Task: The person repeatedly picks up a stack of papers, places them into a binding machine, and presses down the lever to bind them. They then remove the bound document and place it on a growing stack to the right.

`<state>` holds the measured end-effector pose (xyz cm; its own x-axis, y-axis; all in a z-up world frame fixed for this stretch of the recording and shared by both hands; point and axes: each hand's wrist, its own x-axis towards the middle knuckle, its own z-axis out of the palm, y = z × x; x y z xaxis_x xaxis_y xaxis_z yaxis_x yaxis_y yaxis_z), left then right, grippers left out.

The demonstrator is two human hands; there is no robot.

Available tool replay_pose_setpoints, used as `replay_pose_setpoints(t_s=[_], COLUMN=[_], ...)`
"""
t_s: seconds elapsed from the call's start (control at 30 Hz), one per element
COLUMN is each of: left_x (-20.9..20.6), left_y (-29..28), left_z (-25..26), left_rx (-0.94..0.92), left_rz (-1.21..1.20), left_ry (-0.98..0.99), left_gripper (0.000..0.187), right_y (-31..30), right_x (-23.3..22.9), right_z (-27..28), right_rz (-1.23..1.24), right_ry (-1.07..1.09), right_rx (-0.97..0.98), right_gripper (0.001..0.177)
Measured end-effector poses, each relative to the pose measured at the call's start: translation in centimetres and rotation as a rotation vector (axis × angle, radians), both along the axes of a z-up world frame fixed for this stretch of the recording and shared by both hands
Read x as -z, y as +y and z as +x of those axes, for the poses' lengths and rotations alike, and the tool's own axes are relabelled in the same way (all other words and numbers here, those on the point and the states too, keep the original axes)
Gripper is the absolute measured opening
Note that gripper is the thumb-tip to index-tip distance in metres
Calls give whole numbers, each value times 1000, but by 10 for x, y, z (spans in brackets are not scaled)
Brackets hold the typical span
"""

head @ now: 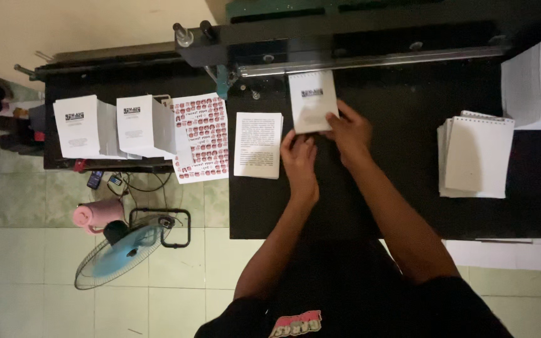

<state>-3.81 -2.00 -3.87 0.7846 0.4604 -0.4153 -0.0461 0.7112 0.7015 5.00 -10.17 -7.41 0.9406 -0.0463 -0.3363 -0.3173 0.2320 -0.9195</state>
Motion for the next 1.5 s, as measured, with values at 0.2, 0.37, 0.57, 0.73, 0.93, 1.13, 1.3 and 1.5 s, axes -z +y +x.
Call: replay_pose_setpoints(t_s=[0.2,0.37,0.57,0.73,0.93,1.13,1.3,1.5], left_x=[-18,-6,-10,-12,31,18,0,-3], left_y=[-17,-47,-89,-95,-93,-89,-57,-1], left_z=[-18,-24,-27,-30,-41,-53,-72,-104], left_rx=[172,434,679,796,708,665,617,443], left_rz=[73,262,204,280,178,317,652,980], left_ry=[176,181,124,141,51,69,126,184], left_gripper=[78,55,62,58,51,42,38,16], right_y=[-60,-90,-136,-198,-232,-183,-72,43], right_x=[-60,-57,-52,-82,-65,-98,-75,-42], right_z=[-69,-97,-114,-109,-99,-75,-64,-79], right_rz=[-37,229,-100,-851,-1675,-1458,-1069,-889], right_ry=[32,131,-22,-632,-869,-764,-1092,-1387], right_rx=[-29,187,392,588,92,-93,-312,-494], right_gripper=[55,61,40,36,55,67,48,30])
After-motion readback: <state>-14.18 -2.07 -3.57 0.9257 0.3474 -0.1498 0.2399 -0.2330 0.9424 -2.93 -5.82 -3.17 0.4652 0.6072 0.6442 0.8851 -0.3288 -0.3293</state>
